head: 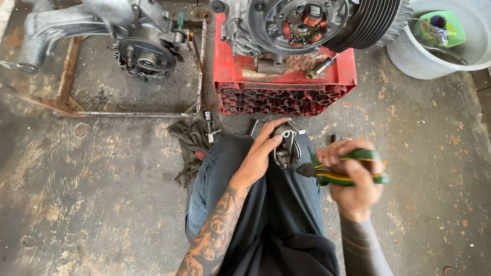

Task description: The person walks to a workbench and picks up a pair of pliers, then sits on the floor to work on a metallic engine component. They use the pliers to manipulate and adjust small internal parts within the component, rotating it to access different angles.

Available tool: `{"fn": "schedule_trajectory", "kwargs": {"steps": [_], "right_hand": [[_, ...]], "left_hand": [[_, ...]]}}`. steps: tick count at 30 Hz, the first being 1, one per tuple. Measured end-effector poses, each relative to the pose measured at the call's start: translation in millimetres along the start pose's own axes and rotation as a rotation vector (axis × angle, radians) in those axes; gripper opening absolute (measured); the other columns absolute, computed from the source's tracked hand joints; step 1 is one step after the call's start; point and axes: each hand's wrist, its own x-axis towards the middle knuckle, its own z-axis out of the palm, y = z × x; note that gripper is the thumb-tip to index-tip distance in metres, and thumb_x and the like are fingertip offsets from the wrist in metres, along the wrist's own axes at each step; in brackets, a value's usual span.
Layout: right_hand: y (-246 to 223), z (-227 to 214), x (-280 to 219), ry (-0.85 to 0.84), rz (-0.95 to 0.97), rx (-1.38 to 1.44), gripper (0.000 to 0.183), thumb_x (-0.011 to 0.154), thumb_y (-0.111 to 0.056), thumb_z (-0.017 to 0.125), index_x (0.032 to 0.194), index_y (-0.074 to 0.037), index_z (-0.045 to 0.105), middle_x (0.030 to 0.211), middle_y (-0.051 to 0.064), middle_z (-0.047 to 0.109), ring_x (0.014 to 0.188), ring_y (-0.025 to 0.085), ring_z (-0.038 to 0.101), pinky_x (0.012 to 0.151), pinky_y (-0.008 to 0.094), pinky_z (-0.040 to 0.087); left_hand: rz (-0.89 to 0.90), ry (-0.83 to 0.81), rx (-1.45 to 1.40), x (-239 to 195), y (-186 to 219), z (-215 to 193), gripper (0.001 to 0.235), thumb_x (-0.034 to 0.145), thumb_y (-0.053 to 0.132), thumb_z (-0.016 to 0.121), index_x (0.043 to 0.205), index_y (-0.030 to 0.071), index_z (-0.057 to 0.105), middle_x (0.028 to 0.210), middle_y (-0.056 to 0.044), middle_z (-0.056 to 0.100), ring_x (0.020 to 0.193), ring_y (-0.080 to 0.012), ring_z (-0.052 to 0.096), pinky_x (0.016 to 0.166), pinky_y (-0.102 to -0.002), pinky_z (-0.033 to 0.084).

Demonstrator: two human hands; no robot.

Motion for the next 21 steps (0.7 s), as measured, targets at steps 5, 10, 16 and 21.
{"fn": "schedule_trajectory", "kwargs": {"steps": [5,10,16,21], "right_hand": [[-69,20,26,-0.1,0.047,0.088,0.023,0.093,-0.042,0.046,0.1,-0.019,0.049,0.074,-0.002,0.038,0.064,0.011,0.041,0.063,0.03,0.039],[-58,44,45,-0.268,0.064,0.197,0.02,0.089,-0.036,0.051,0.094,-0.017,0.049,0.07,-0.002,0.036,0.063,0.012,0.039,0.062,0.03,0.038],[-33,45,44,-0.291,0.177,0.377,0.019,0.084,-0.021,0.053,0.097,-0.007,0.052,0.078,0.007,0.048,0.072,0.017,0.045,0.07,0.034,0.039],[-33,44,41,-0.299,0.163,0.375,0.019,0.084,-0.018,0.054,0.098,-0.006,0.053,0.081,0.01,0.05,0.075,0.019,0.047,0.073,0.036,0.042]], "left_hand": [[-0.097,-0.047,-0.013,-3,14,4,0.05,0.099,0.02,0.039,0.145,0.0,0.048,0.143,-0.012,0.05,0.132,-0.0236,0.046,0.117,-0.036,0.03],[-0.069,-0.062,0.02,-2,14,5,0.05,0.099,0.02,0.041,0.144,0.001,0.048,0.139,-0.011,0.051,0.128,-0.0227,0.047,0.114,-0.035,0.03],[-0.067,-0.062,0.0,-3,11,8,0.051,0.099,0.02,0.042,0.146,0.003,0.048,0.14,-0.011,0.05,0.128,-0.0232,0.046,0.115,-0.037,0.03],[-0.066,-0.065,-0.032,-2,13,7,0.049,0.098,0.014,0.044,0.146,0.004,0.05,0.136,-0.01,0.052,0.124,-0.0214,0.048,0.113,-0.035,0.031]]}}
